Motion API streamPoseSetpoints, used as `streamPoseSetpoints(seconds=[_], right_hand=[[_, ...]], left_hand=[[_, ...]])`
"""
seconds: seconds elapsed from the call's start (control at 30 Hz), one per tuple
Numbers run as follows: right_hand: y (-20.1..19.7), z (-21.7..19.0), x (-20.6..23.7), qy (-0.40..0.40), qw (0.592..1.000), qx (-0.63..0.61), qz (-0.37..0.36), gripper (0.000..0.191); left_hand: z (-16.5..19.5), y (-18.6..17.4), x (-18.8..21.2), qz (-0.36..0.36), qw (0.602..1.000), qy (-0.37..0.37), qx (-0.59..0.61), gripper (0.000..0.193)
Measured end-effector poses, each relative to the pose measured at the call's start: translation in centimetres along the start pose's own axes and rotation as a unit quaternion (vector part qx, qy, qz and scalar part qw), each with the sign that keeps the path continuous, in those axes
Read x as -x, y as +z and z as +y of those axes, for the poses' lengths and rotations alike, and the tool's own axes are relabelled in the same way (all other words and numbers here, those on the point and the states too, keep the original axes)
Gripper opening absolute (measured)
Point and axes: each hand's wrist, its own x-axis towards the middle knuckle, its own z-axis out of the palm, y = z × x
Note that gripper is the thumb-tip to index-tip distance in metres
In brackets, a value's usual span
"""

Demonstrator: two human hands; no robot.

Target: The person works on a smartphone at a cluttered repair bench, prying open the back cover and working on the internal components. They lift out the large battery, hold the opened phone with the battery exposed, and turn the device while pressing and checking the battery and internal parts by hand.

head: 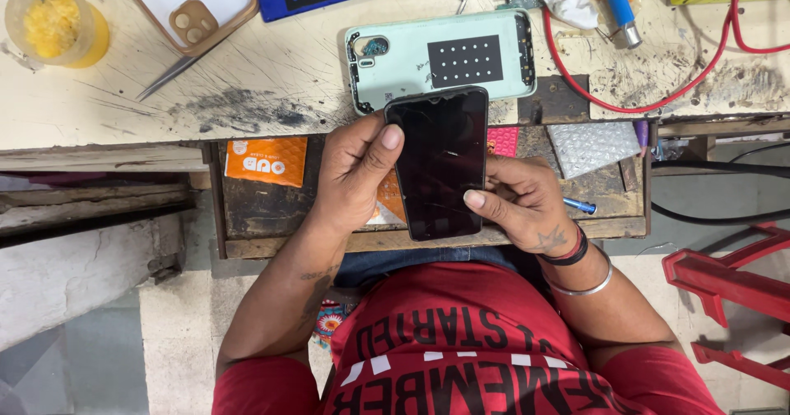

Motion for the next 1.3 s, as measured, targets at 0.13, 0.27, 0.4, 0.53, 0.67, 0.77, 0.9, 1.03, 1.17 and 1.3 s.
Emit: streamPoseSetpoints(seconds=[0.13,0.27,0.4,0.53,0.67,0.77,0.9,1.03,1.17,1.3], right_hand=[[-0.2,0.1,0.1,0.002,0.999,-0.034,-0.014,0.028],[-0.4,0.5,0.2,0.028,1.000,-0.007,-0.005,0.025],[-0.5,0.8,0.3,0.043,0.998,-0.043,-0.005,0.026],[-0.5,0.8,0.3,0.046,0.996,-0.074,-0.001,0.025],[-0.4,0.5,0.3,0.050,0.997,-0.057,0.000,0.028],[-0.3,0.5,0.2,0.051,0.995,-0.083,0.005,0.032],[-0.5,0.8,0.4,0.024,0.997,-0.067,0.011,0.032],[-0.7,1.3,0.6,0.015,0.999,-0.049,0.018,0.032],[-1.0,1.5,0.7,0.021,0.998,-0.051,0.015,0.031],[-0.9,1.5,0.7,0.016,0.999,-0.049,0.017,0.031]], left_hand=[[0.2,0.1,-0.2,-0.001,1.000,-0.008,0.020,0.036],[0.4,0.1,0.0,-0.006,0.999,-0.010,0.037,0.032],[0.7,0.1,-0.1,-0.013,0.998,-0.015,0.056,0.029],[0.9,0.2,0.0,-0.014,0.997,-0.020,0.074,0.027],[1.0,0.2,0.0,-0.019,0.998,-0.017,0.060,0.027],[0.9,0.1,-0.1,-0.019,0.999,-0.012,0.047,0.028],[0.7,0.2,-0.1,-0.023,0.998,-0.020,0.055,0.028],[0.8,0.3,-0.2,-0.020,0.998,-0.029,0.052,0.031],[0.9,0.3,-0.1,-0.024,0.998,-0.031,0.050,0.031],[0.9,0.2,-0.2,-0.027,0.998,-0.025,0.042,0.030]])
